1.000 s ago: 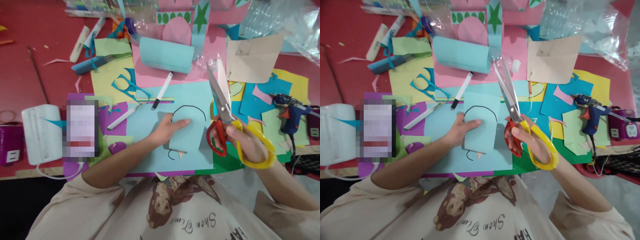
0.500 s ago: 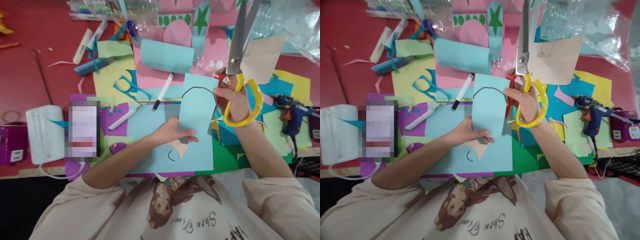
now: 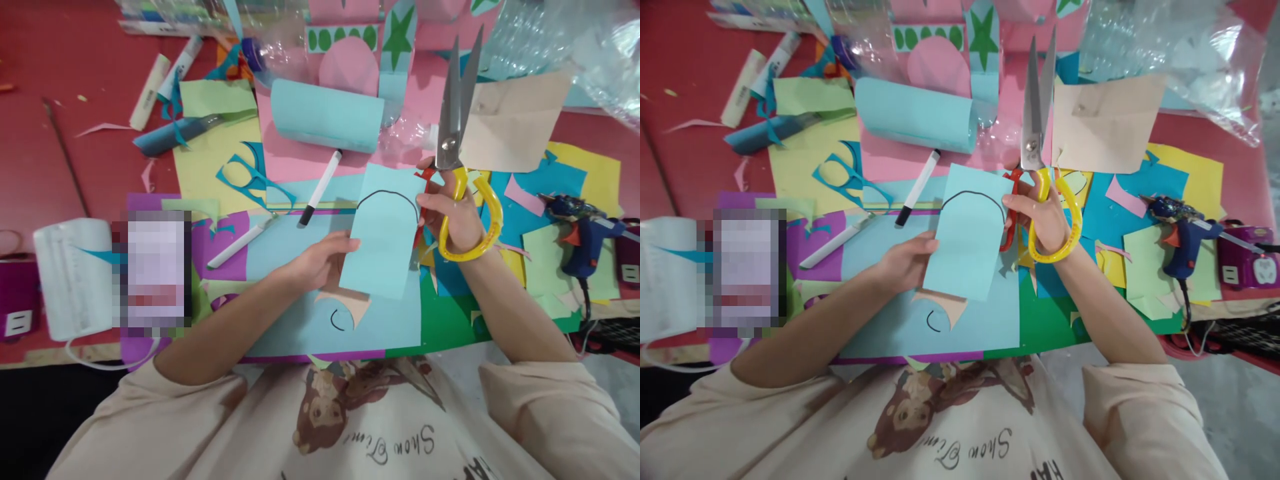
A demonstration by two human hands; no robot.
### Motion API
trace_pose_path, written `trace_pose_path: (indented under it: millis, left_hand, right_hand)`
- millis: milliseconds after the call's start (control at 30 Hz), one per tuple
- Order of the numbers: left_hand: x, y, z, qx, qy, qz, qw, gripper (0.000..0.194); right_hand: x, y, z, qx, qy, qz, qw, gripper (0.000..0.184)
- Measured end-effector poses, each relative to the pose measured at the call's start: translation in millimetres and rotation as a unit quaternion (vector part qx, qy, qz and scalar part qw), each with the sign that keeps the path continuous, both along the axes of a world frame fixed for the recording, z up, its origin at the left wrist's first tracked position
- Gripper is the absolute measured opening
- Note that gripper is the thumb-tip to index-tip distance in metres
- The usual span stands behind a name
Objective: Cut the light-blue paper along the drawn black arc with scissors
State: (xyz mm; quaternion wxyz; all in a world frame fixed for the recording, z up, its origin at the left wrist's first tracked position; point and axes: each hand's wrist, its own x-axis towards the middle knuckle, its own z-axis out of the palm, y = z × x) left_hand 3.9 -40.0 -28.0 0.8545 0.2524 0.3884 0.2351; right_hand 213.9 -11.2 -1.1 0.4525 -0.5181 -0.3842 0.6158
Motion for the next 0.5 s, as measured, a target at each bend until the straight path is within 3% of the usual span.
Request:
trace_pose_path:
  millis: [67, 267, 500]
  left_hand:
    - [-1, 0, -1.5, -0.026, -0.006, 0.015, 1.0, 0.037]
    - [4, -5, 4.3, -0.074, -0.088, -0.071, 0.991, 0.032]
    - [8, -5, 2.2, -0.075, -0.01, 0.037, 0.996, 0.031]
  right_hand:
    - [-2, -3, -1.2, -0.005, 0.005, 0.029, 1.0, 0.042]
    - [-11, -14, -1.7, -0.017, 0.011, 0.077, 0.997, 0.043]
    - [-10, -15, -4.4, -0.056, 0.03, 0.078, 0.995, 0.033]
